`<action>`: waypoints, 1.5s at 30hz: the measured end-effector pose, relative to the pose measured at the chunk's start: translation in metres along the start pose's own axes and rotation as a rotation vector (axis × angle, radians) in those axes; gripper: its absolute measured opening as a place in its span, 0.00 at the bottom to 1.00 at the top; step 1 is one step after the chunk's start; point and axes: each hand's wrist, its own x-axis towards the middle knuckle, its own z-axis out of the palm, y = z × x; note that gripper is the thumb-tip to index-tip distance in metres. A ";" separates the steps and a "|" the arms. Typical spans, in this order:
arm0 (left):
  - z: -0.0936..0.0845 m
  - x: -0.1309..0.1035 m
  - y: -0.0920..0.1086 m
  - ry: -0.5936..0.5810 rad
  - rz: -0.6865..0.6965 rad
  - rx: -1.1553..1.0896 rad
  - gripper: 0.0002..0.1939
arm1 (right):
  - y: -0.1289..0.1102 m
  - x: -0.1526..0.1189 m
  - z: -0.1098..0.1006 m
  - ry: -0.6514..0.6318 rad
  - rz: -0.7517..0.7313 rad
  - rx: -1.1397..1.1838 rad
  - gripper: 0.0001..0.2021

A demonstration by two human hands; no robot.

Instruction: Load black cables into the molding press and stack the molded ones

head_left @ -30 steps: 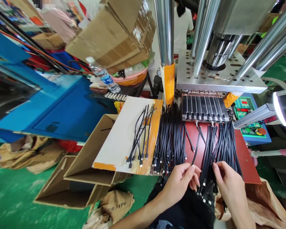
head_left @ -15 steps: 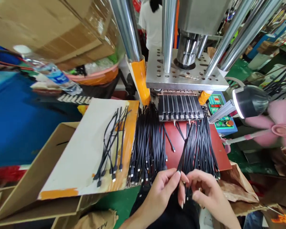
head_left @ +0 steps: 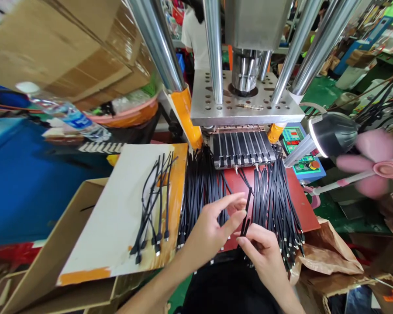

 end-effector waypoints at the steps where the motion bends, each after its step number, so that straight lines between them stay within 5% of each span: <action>1: -0.004 0.010 0.009 -0.015 0.045 0.032 0.18 | 0.001 -0.002 0.001 -0.010 -0.016 -0.022 0.18; 6: -0.005 0.027 0.031 -0.126 0.092 0.019 0.12 | 0.006 -0.007 0.003 0.005 -0.085 -0.071 0.14; 12: -0.008 0.018 0.018 -0.147 0.078 -0.062 0.11 | 0.006 0.000 -0.003 -0.075 -0.161 -0.055 0.11; 19: -0.013 0.017 0.010 -0.102 0.026 -0.263 0.13 | 0.010 0.006 -0.020 0.041 -0.237 -0.080 0.16; 25: -0.015 0.028 0.007 -0.131 -0.025 -0.438 0.16 | -0.012 0.029 -0.019 0.137 -0.258 -0.042 0.09; 30: -0.023 0.036 0.005 -0.059 0.112 -0.140 0.19 | -0.027 0.062 -0.005 0.079 -0.288 -0.081 0.09; 35: -0.033 0.042 0.004 0.080 0.238 0.037 0.17 | -0.006 0.064 0.015 -0.040 -0.203 -0.070 0.12; 41: -0.064 0.103 -0.023 0.385 0.349 0.234 0.13 | 0.016 0.050 0.008 -0.490 0.063 -0.109 0.12; 45: -0.082 0.169 -0.056 0.463 0.361 0.403 0.10 | -0.013 0.118 -0.026 -0.449 -0.021 -0.233 0.21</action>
